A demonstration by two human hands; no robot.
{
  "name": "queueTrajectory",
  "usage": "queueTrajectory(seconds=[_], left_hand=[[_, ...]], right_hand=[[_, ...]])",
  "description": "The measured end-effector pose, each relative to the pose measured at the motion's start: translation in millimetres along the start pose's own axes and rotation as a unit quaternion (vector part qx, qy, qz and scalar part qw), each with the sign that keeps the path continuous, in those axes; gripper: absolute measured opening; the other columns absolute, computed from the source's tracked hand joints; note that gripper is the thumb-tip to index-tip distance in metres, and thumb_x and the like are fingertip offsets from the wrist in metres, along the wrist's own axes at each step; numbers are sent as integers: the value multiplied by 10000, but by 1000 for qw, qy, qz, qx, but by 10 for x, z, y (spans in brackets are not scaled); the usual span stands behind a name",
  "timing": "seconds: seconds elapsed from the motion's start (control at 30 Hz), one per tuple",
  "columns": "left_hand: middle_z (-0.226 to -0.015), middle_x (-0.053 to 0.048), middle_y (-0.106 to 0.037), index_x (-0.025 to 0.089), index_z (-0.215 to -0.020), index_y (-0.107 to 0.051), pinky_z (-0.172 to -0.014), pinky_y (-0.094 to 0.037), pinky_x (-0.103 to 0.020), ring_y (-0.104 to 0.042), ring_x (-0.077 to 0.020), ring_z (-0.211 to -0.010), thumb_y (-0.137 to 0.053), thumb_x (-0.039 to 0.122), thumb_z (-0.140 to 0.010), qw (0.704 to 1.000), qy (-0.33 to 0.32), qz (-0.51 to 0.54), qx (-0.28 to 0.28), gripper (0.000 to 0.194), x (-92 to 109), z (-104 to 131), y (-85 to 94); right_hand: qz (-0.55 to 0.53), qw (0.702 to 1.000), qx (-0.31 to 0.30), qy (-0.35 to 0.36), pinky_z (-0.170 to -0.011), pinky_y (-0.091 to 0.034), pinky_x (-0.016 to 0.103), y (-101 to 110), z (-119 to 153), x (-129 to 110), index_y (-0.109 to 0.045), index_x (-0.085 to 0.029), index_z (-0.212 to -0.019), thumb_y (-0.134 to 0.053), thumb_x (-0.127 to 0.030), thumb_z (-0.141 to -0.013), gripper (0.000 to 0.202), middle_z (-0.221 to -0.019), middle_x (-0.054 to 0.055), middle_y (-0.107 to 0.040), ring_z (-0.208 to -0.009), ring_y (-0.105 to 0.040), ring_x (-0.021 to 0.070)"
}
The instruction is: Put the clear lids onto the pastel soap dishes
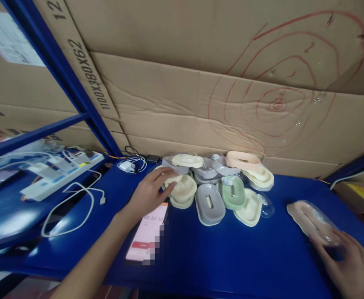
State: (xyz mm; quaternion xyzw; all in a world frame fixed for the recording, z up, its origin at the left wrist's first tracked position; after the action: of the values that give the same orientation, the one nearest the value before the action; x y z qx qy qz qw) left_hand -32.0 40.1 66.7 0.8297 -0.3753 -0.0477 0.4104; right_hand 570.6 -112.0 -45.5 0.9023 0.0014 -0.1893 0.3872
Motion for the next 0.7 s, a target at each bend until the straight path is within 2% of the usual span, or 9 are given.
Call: queueTrajectory(seconds=[0.1, 0.2, 0.3, 0.4, 0.47, 0.53, 0.6, 0.7], left_hand=[[-1261, -121, -741, 192, -1249, -700, -1070, -588, -429, -720, -257, -1210, -579, 283, -1088, 999, 19, 0, 26, 221, -236, -18, -88], [-1221, -104, -754, 203, -1217, -713, -1018, -590, -397, -734, -248, -1161, -589, 271, -1084, 999, 21, -14, 25, 194, -319, 104, -203], [-1204, -93, -765, 219, -1198, -730, -996, -581, -403, -740, -256, -1137, -598, 268, -1079, 999, 14, -28, 9, 184, -349, 191, -269], [-1212, -103, -761, 208, -1196, -736, -990, -575, -420, -737, -268, -1143, -598, 262, -1078, 999, 14, -32, 3, 190, -367, 200, -275], [-1215, -110, -759, 200, -1191, -736, -979, -575, -423, -736, -272, -1142, -603, 250, -1073, 999, 11, -33, 7, 185, -354, 189, -262], [-1207, -110, -764, 201, -1183, -735, -968, -577, -419, -740, -271, -1131, -612, 237, -1065, 999, 4, -35, 15, 174, -313, 177, -244], [-1194, -103, -770, 206, -1170, -731, -965, -576, -413, -745, -266, -1122, -619, 223, -1058, 999, -10, -35, 19, 160, -245, 168, -231], [-1173, -94, -774, 210, -1146, -723, -970, -571, -399, -746, -253, -1116, -610, 201, -1058, 999, -31, -28, 11, 143, -125, 159, -236]], right_hand=[[-4, 1000, -16, -2, -1121, -493, 699, -61, -85, -96, -654, -173, -1348, -514, -986, -787, 998, -1313, 219, -665, -1374, -570, 524], [-10, 1000, -3, 11, -1181, -454, 686, -17, -180, -328, -600, -182, -1468, -532, -901, -868, 939, -1443, 241, -613, -1466, -511, 501], [-23, 998, 21, 47, -1196, -469, 624, 54, -408, -759, -582, -282, -1523, -594, -674, -980, 669, -1531, 202, -595, -1488, -526, 430], [-64, 984, 2, 164, -1172, -487, 645, 3, -785, -1370, -597, -255, -1501, -594, -538, -1030, 549, -1501, 169, -641, -1442, -583, 396], [-81, 968, -33, 237, -1187, -463, 641, -126, -1070, -1760, -604, -252, -1491, -588, -508, -1055, 506, -1478, 153, -664, -1411, -609, 364], [-92, 956, -67, 272, -1184, -465, 617, -312, -1344, -2058, -596, -268, -1502, -557, -507, -1081, 485, -1471, 134, -677, -1400, -617, 337], [-100, 947, -90, 292, -1161, -489, 574, -512, -1567, -2257, -644, -260, -1447, -538, -519, -1096, 449, -1444, 115, -704, -1386, -631, 317], [-106, 935, -110, 321, -1053, -562, 437, -730, -1741, -2405, -754, -233, -1226, -533, -499, -1109, 365, -1227, 72, -799, -1206, -731, 249]])
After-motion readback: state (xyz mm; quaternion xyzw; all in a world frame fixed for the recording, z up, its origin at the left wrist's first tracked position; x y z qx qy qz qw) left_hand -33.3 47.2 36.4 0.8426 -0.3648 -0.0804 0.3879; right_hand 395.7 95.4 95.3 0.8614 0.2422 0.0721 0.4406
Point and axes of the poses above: each hand's wrist, its own z-axis away from the middle knuckle, its own y-axis out of the back of the hand, x = y × z, the point moved 4 cm from there along -z, towards the middle knuckle
